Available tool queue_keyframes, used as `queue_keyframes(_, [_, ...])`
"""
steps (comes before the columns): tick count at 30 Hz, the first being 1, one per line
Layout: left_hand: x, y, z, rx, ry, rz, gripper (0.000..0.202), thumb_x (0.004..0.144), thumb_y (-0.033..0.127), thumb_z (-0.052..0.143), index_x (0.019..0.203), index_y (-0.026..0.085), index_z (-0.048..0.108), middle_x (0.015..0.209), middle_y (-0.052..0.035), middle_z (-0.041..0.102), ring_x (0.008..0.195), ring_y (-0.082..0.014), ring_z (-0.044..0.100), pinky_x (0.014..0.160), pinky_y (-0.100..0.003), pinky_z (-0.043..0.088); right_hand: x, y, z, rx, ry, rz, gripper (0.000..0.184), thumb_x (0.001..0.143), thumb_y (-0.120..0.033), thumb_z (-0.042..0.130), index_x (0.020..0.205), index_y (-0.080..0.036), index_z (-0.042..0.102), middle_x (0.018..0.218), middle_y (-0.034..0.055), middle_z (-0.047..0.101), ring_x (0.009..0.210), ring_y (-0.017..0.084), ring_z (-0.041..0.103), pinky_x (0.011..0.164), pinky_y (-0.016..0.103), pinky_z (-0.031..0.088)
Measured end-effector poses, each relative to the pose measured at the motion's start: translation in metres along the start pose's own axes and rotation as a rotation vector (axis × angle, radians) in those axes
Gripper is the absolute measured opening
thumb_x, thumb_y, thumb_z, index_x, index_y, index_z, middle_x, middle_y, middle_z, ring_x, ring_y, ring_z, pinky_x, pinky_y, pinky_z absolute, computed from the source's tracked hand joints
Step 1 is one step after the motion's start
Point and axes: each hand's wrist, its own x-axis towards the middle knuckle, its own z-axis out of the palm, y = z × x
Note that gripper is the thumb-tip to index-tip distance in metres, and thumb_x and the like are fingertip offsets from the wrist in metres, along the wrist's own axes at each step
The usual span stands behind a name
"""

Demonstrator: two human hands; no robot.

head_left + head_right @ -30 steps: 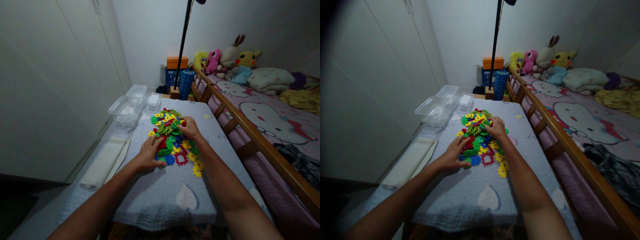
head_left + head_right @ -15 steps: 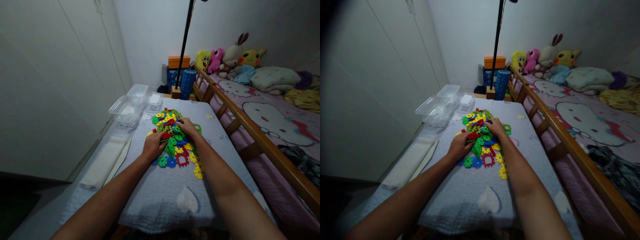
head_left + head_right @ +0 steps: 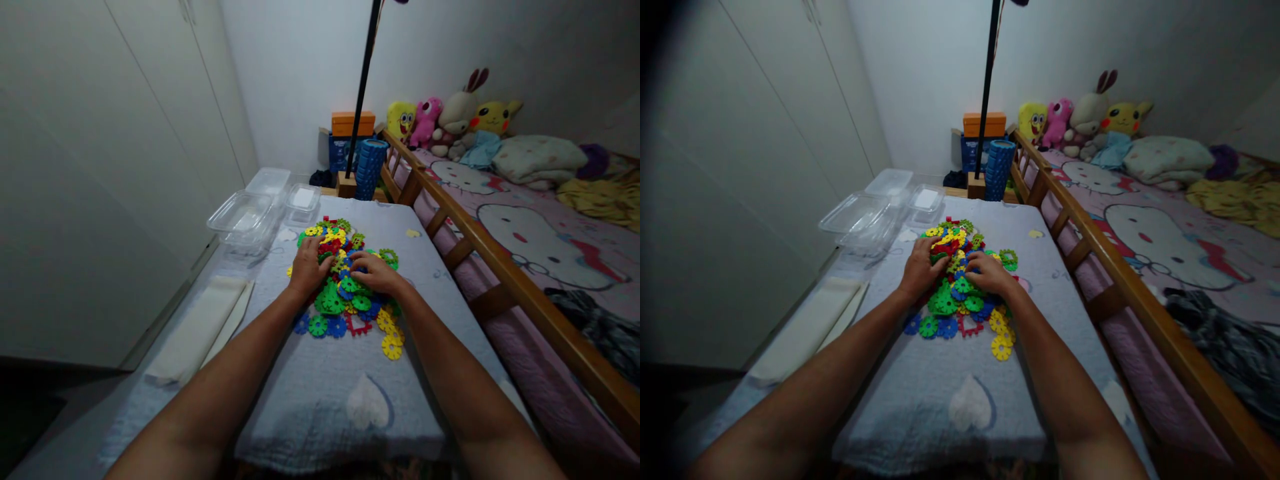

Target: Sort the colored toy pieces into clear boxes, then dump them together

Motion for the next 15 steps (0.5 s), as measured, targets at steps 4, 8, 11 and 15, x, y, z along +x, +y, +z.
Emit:
queue_keyframes(4, [-0.008,-0.01,-0.013,0.007,0.052,-0.022,0.042,0.092,0.032,0.067,0.132,0.021,0.062,0.129,-0.012,0.062,0.128,-0.0294,0.058,0.115,-0.047,0.048,0.01,-0.004,-0.014,0.105,0.018,0.027,0.019,0.089,-0.026,0.062,0.087,-0.019,0.08,0.104,0.0058,0.078,0.1,0.022,0.071,0.095,0.035,0.053])
queue_keyframes(8, [-0.017,-0.026,-0.024,0.042,0.128,-0.098,0.038,0.093,0.034,0.064,0.129,0.022,0.063,0.129,-0.0124,0.062,0.128,-0.0301,0.058,0.115,-0.048,0.047,0.044,-0.005,-0.017,0.043,0.164,0.214,0.026,0.09,-0.027,0.057,0.087,-0.016,0.08,0.083,0.0029,0.076,0.079,0.019,0.067,0.077,0.029,0.05])
queue_keyframes(11, [-0.023,-0.041,-0.024,0.09,0.141,-0.147,0.039,0.094,0.038,0.061,0.128,0.021,0.064,0.135,-0.0139,0.06,0.134,-0.0314,0.056,0.119,-0.049,0.043,0.078,-0.004,-0.013,-0.052,0.229,0.283,0.028,0.091,-0.026,0.057,0.099,-0.015,0.081,0.1,0.0074,0.079,0.094,0.022,0.069,0.088,0.031,0.051])
queue_keyframes(15, [-0.028,-0.053,-0.017,0.142,0.068,-0.204,0.047,0.095,0.043,0.059,0.135,0.019,0.063,0.144,-0.0172,0.058,0.141,-0.0346,0.053,0.121,-0.052,0.042,0.118,0.0,-0.002,-0.168,0.222,0.401,0.045,0.094,-0.043,0.062,0.131,-0.018,0.073,0.139,0.0143,0.069,0.127,0.03,0.063,0.106,0.04,0.049])
